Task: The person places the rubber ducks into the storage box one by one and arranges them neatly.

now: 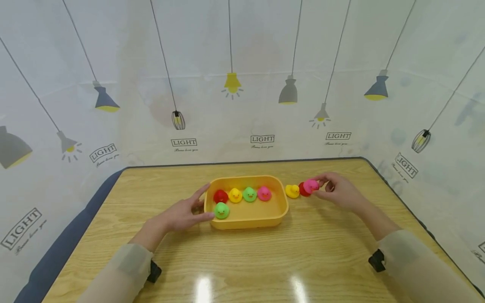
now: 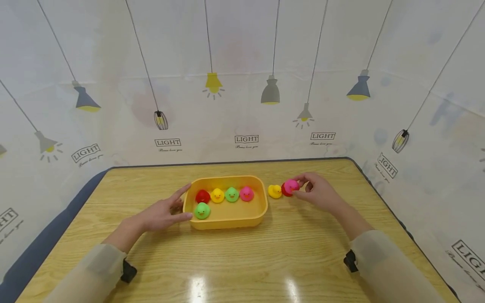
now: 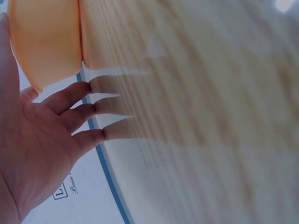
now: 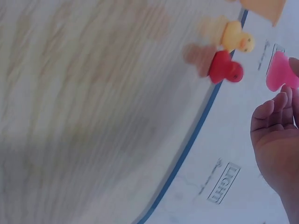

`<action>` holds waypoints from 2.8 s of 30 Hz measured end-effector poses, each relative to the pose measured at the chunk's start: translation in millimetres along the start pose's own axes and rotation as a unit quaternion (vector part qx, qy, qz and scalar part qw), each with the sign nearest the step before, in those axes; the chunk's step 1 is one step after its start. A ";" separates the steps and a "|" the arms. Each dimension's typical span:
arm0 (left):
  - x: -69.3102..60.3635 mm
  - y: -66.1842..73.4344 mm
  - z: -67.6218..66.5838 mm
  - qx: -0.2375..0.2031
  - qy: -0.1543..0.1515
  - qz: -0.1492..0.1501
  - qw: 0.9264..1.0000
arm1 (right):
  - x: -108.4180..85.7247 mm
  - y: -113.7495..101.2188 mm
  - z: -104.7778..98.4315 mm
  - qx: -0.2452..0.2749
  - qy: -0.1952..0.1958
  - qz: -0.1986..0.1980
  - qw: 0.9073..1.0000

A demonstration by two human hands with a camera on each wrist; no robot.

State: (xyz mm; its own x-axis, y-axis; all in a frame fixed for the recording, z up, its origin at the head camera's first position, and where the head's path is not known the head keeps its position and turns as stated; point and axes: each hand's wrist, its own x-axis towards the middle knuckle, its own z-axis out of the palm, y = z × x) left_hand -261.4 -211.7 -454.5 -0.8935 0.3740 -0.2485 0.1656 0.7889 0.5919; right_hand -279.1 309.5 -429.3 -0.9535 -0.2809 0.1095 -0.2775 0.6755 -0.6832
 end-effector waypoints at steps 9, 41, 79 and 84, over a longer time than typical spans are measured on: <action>-1.5 1.0 -0.3 0.001 0.000 0.006 1.000 | 6.7 -37.6 26.9 0.030 -0.015 -0.042 0.999; -1.9 2.6 -1.6 0.003 0.004 0.018 1.000 | 54.9 -114.5 130.9 0.083 -0.099 -0.100 0.987; 1.5 -0.4 -1.4 0.011 0.004 0.012 1.000 | 60.0 -122.6 152.9 0.020 -0.178 -0.005 0.984; 1.3 0.5 -1.9 0.010 0.002 0.011 1.000 | 62.0 -121.9 153.5 0.030 -0.188 0.010 0.982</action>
State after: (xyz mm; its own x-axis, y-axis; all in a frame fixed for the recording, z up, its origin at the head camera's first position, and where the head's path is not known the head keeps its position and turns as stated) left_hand -263.2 -211.7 -453.1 -0.8913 0.3895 -0.2321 0.1934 0.7896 0.5823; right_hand -286.4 105.1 -450.0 -0.8445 -0.5074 -0.1715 -0.2401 0.6449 -0.7256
